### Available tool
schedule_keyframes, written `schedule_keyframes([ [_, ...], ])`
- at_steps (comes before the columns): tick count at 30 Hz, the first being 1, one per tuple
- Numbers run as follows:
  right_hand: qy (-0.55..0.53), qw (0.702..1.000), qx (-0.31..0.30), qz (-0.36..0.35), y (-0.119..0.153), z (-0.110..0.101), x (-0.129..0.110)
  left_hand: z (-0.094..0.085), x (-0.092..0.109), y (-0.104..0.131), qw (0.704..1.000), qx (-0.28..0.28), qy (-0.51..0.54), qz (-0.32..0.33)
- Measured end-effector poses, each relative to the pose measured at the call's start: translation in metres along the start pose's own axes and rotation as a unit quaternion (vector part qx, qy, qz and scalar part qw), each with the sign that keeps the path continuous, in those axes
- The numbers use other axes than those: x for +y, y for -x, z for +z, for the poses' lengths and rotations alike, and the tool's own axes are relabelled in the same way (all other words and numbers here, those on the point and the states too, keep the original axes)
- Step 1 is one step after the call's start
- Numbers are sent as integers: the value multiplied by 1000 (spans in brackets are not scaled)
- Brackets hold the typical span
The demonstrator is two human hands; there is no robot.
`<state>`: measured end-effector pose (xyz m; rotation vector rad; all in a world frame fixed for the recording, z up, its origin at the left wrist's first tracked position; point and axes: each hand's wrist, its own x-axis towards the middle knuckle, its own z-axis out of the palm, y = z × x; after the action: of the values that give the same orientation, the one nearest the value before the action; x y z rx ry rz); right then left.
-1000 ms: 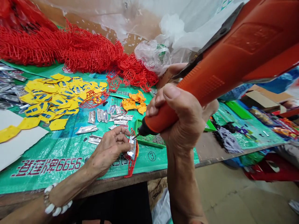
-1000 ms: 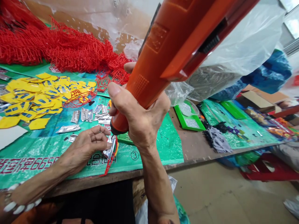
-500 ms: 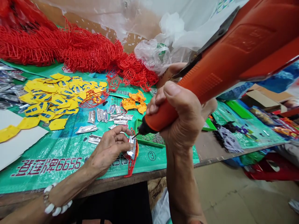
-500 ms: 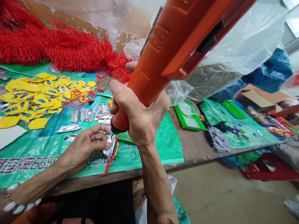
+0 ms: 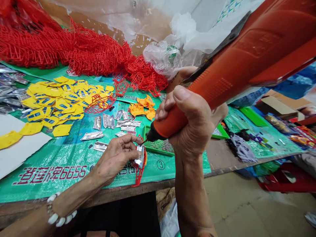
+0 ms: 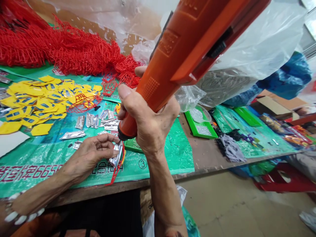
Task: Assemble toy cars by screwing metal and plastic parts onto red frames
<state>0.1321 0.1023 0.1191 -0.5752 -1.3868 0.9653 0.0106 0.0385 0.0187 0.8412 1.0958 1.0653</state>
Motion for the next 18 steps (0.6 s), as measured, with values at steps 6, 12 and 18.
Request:
schedule_keyframes([
  [6,-5,999,26,-32,0,1,5,0,0,-1,1000,7,0,-11],
  [12,19,998,28,-44,-3,3,4,0,0,-1,1000,9,-9,-13],
  [18,18,997,31,-62,-5,2,9,-2,-2,-2,1000,5,-10,-10],
])
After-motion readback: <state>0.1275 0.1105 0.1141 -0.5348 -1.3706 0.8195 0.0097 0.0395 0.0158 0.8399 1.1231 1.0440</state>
